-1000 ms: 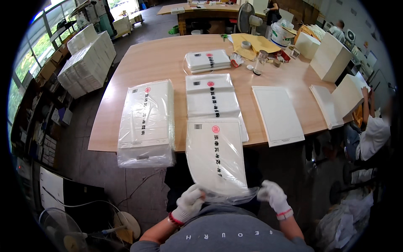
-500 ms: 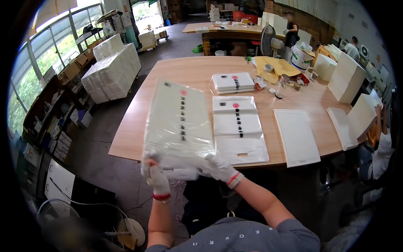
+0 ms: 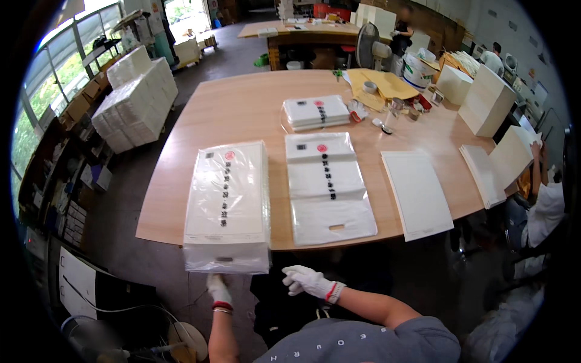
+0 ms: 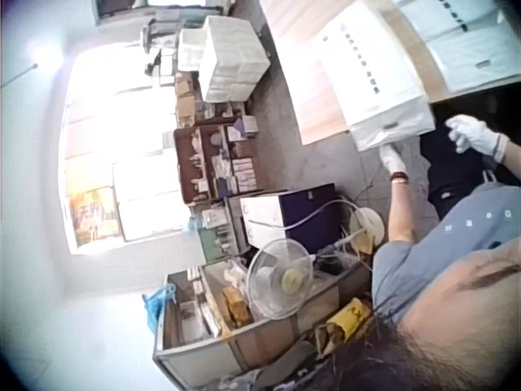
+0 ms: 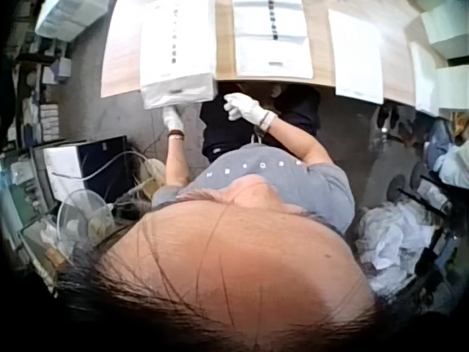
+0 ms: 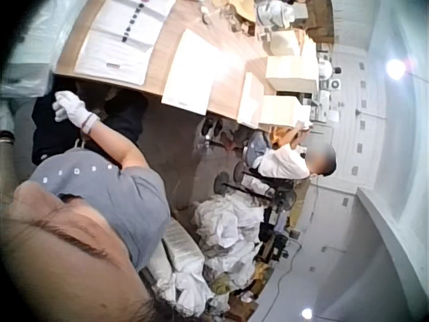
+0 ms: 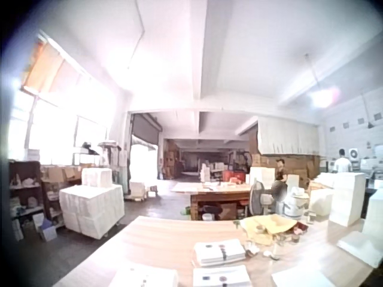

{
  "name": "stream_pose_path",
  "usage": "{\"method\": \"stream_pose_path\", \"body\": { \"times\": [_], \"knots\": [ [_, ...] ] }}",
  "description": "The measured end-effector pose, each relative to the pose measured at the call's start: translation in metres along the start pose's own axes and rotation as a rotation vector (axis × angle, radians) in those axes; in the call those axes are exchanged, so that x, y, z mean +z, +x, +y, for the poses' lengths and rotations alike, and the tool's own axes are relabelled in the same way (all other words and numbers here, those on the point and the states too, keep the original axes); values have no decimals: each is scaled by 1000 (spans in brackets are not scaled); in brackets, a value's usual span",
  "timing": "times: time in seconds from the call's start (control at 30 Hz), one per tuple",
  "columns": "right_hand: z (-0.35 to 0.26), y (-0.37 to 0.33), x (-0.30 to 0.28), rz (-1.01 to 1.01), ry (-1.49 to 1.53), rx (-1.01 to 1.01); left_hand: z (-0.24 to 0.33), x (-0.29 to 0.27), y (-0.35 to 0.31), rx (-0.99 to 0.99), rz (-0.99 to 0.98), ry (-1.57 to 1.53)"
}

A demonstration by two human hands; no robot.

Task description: The person repeatedly picks up stacks of white paper sheets, places them into clear plastic sleeves with printed labels, and sets the sealed packages on the table. The process is repeated multiple times with consistent hand motions and alignment of the sheets before insertion.

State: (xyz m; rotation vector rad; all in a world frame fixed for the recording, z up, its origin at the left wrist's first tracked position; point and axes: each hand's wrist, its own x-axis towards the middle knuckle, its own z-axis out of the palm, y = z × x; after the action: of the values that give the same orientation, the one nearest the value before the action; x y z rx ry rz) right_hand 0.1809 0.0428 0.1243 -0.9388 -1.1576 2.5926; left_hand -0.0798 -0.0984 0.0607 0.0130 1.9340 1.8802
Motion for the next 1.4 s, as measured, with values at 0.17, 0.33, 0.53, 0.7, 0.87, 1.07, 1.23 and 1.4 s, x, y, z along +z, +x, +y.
{"method": "stream_pose_path", "body": {
  "times": [0.17, 0.33, 0.53, 0.7, 0.87, 1.07, 1.23, 1.4],
  "knots": [
    [23, -66, -67, 313, 83, 32, 1, 102, -110, 598, -1062, 645],
    [41, -100, -97, 458, 325, -67, 35, 254, -150, 1000, -842, 609],
    [27, -110, -92, 436, 299, -66, 14, 324, -107, 1198, -847, 975],
    [0, -93, -114, 340, 225, -88, 35, 334, -96, 935, -1060, 1000],
    [-95, -36, -100, 513, 209, -427, 59, 331, -96, 1117, -1191, 774],
    [-123, -13, -131, 736, -152, -431, 84, 351, -61, 122, -1041, 106],
    [-108, -47, -164, 1111, -1197, -808, 112, 360, -60, -48, -1004, 89],
    [-148, -12, -81, 832, -1081, -1298, 124, 360, -102, 126, -1114, 418]
  ]
}}
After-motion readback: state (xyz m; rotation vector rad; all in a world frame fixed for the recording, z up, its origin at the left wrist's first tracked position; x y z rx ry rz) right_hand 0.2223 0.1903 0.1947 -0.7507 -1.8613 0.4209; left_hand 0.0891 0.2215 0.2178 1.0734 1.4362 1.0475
